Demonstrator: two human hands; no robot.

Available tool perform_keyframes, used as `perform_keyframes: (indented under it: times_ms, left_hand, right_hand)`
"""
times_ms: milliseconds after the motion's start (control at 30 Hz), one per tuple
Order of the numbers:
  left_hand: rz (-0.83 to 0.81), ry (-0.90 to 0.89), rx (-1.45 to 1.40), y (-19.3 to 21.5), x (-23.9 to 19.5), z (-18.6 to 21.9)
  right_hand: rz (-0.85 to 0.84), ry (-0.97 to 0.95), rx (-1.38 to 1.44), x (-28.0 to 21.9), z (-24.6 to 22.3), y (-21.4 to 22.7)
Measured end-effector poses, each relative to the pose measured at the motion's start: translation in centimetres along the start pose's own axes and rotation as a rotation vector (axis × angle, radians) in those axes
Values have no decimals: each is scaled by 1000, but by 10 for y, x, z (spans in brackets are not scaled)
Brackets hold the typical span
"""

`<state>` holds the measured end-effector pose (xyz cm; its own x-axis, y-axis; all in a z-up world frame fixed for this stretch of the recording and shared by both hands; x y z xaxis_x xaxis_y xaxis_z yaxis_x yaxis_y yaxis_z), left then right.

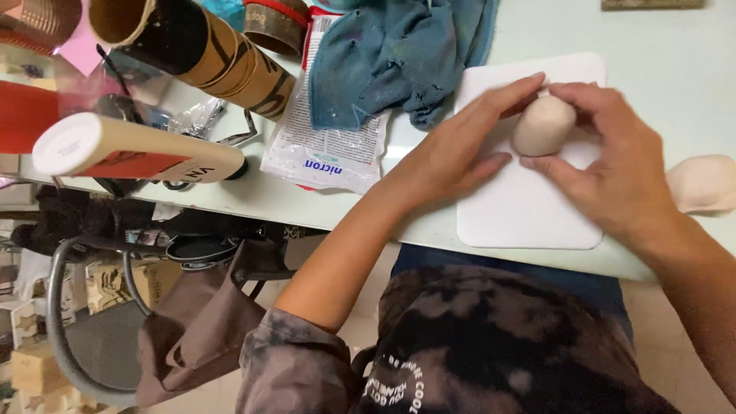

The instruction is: Smoothing and shaping small pieces of clay into oval shapes using hands on a flat surface.

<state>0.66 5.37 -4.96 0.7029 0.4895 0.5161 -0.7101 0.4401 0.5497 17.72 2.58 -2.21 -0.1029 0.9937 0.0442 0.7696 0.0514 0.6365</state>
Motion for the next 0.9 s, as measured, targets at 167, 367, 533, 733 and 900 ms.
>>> perform_keyframes:
  times_ms: [167,367,533,733,900]
  left_hand:
    - [-37,71,-45,-4,-8,-5]
    - [20,-27,-156,-4,-4,8]
    - [175,-63,80,-16,-2,3]
    - [277,-20,-41,-16,5,2]
    - [284,2,-135,-13,3,2]
  right_hand:
    - [-87,5,10,-7,1,-3]
    - [-34,65,248,-14,3,6]
    - [-42,-41,228,-19,2,13]
    - [34,31,259,-19,12,7]
    - [-21,-32,318,-17,16,5]
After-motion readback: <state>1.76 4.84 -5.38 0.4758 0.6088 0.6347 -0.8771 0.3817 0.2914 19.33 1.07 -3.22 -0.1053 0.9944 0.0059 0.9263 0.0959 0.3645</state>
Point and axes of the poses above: each hand's wrist, its own x-axis towards the middle knuckle, its own y-axis out of the back of the hand, z = x × y, the point moved 3 cm from there along x, towards the middle knuckle, and after that the axes turned 15 degrees about -y, right-handed, at the moved point
